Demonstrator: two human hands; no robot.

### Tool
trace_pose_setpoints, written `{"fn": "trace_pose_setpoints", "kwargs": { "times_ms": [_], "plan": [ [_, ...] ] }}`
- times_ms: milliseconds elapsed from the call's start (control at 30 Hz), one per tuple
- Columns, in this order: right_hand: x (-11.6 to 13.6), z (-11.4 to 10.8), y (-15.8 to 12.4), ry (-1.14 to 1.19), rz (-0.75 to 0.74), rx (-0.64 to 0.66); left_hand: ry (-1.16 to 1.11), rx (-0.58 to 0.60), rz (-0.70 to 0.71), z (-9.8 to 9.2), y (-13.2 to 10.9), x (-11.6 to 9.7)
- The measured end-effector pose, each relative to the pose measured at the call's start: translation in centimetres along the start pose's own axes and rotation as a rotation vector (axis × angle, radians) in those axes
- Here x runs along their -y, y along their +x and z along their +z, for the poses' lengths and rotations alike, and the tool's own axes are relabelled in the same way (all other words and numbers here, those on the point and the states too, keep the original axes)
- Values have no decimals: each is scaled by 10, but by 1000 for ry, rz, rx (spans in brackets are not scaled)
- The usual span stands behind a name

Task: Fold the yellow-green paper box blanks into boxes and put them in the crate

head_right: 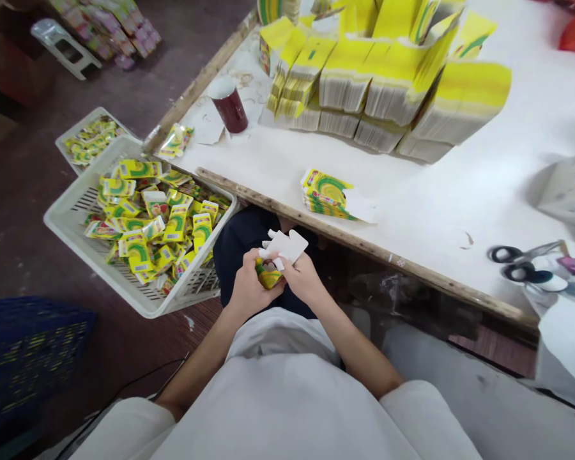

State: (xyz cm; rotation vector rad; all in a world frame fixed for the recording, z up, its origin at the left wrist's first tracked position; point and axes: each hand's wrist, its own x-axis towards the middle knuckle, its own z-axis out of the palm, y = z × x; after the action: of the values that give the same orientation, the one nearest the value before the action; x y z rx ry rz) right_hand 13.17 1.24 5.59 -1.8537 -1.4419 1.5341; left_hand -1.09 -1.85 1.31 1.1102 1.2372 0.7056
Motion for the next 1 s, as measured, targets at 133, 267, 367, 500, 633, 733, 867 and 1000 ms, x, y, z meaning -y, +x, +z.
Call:
{"fn": "trace_pose_setpoints", "kwargs": {
  "times_ms": [133, 267, 367, 500, 633, 733, 867, 1000],
  "plan": [
    [3, 1, -6, -129, -108, 100, 5, 91, -72, 3, 7, 5],
    [0, -2, -8, -267, -208, 17, 64, -22, 39, 4, 10, 14],
    [-6, -6, -6, -317, -237, -53, 160, -73, 57, -3, 11, 16],
    [-11, -16, -4, -410, -250, 190, 201, -39, 69, -17, 10, 15],
    [-8, -35, -2, -419, -278, 333, 193, 33, 90, -25, 9, 15],
    [-2, -42, -1, -425, -279, 368, 217, 52, 125, -25, 9, 12],
    [0, -33, -4, -474, -232, 257, 240, 3, 154, -25, 11, 7],
    [-3, -39, -2, -453, -261, 318, 148, 96, 96, -30, 11, 10]
  ]
}}
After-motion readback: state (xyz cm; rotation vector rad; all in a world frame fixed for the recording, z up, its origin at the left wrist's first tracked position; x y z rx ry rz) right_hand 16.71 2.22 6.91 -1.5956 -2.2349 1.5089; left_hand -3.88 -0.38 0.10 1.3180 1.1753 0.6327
